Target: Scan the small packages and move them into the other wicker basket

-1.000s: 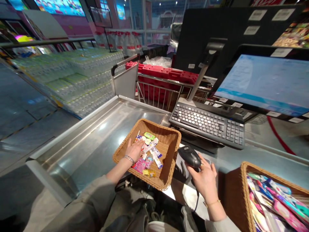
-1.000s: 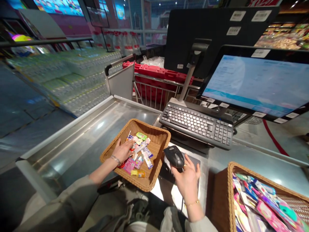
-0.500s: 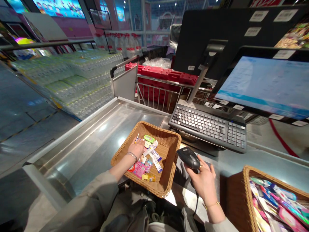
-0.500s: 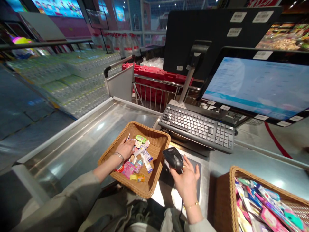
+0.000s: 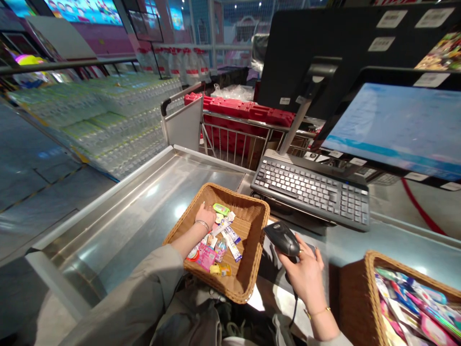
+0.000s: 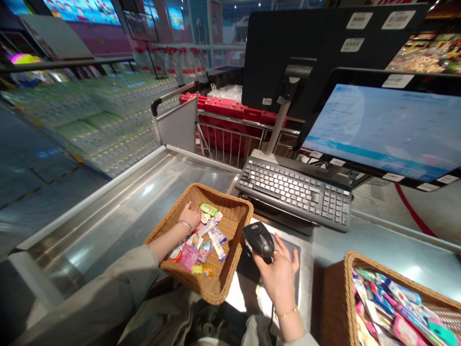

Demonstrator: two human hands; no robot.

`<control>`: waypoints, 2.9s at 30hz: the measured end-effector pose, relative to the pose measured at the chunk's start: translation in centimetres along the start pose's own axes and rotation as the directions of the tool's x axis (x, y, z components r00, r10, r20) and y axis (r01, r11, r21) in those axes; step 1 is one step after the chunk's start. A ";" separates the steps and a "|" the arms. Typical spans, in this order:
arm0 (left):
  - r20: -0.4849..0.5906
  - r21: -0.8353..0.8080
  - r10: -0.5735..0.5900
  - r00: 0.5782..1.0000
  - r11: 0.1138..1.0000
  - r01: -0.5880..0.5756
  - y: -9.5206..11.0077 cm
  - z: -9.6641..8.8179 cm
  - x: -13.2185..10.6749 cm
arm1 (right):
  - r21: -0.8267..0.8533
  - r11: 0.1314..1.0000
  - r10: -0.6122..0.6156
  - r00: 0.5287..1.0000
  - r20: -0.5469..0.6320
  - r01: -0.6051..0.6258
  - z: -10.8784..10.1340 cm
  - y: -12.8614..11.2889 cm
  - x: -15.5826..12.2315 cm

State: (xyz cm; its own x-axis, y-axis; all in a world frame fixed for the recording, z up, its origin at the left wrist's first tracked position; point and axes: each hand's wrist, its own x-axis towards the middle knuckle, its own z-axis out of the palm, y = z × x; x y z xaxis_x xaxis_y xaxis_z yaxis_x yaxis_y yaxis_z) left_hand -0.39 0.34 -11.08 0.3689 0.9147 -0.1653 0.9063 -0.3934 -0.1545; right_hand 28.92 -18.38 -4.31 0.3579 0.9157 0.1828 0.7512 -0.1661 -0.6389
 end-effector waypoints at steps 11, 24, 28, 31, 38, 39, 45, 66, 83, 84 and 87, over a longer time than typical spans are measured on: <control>0.095 0.034 -0.025 0.995 0.999 0.022 0.6 -0.3 0.5 | -0.004 1.000 0.015 1.000 0.008 -0.015 0.1 0.2 0.2; 0.077 -0.028 0.057 0.995 0.998 -0.055 1.3 -0.5 0.3 | -0.004 1.000 0.025 1.000 0.004 -0.025 -0.2 0.0 -0.1; 0.029 -0.034 0.094 0.995 0.995 -0.093 1.9 -0.5 -0.2 | -0.007 1.000 0.019 1.000 -0.005 -0.019 -0.5 -0.1 -0.2; 0.007 -0.033 0.126 0.992 0.992 -0.126 2.2 -0.4 -0.5 | -0.009 1.000 0.026 1.000 -0.007 -0.026 -0.8 -0.1 -0.4; -0.038 -0.035 0.164 0.986 0.986 -0.165 2.2 -0.1 -0.7 | -0.001 1.000 0.030 0.999 -0.030 -0.030 -1.7 -0.1 -0.8; -0.048 -0.038 0.169 0.984 0.985 -0.171 2.2 -0.3 -0.8 | 0.003 0.999 0.035 0.999 -0.038 -0.035 -1.8 -0.1 -0.9; -0.153 -0.050 0.186 0.971 0.979 -0.196 2.6 -2.6 -1.3 | 0.026 0.998 0.053 0.996 -0.065 -0.052 -2.5 -0.2 -1.2; -0.495 -0.159 0.148 0.856 0.953 -0.257 7.8 -10.2 -5.7 | -0.001 1.000 -0.025 0.993 -0.116 0.025 -4.8 -0.2 -3.2; -0.666 -0.113 0.240 0.706 0.903 -0.414 11.7 -13.0 -6.9 | -0.047 0.997 -0.070 0.983 -0.172 0.063 -7.0 -0.5 -5.0; -0.671 -0.108 0.244 0.701 0.903 -0.417 11.8 -13.1 -6.9 | -0.054 0.996 -0.076 0.981 -0.180 0.067 -7.1 -0.6 -5.1; -0.683 -0.089 0.255 0.685 0.901 -0.424 12.3 -13.4 -7.0 | -0.068 0.995 -0.090 0.976 -0.198 0.078 -7.5 -0.8 -5.3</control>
State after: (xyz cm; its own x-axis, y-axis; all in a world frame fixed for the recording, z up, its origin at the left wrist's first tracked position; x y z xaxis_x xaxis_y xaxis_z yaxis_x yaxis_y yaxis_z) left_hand 10.91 -9.63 1.26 0.6244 0.5894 0.5127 0.6785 -0.7344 0.0180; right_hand 30.60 -25.86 0.86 0.3912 0.8364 0.3839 0.8129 -0.1185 -0.5702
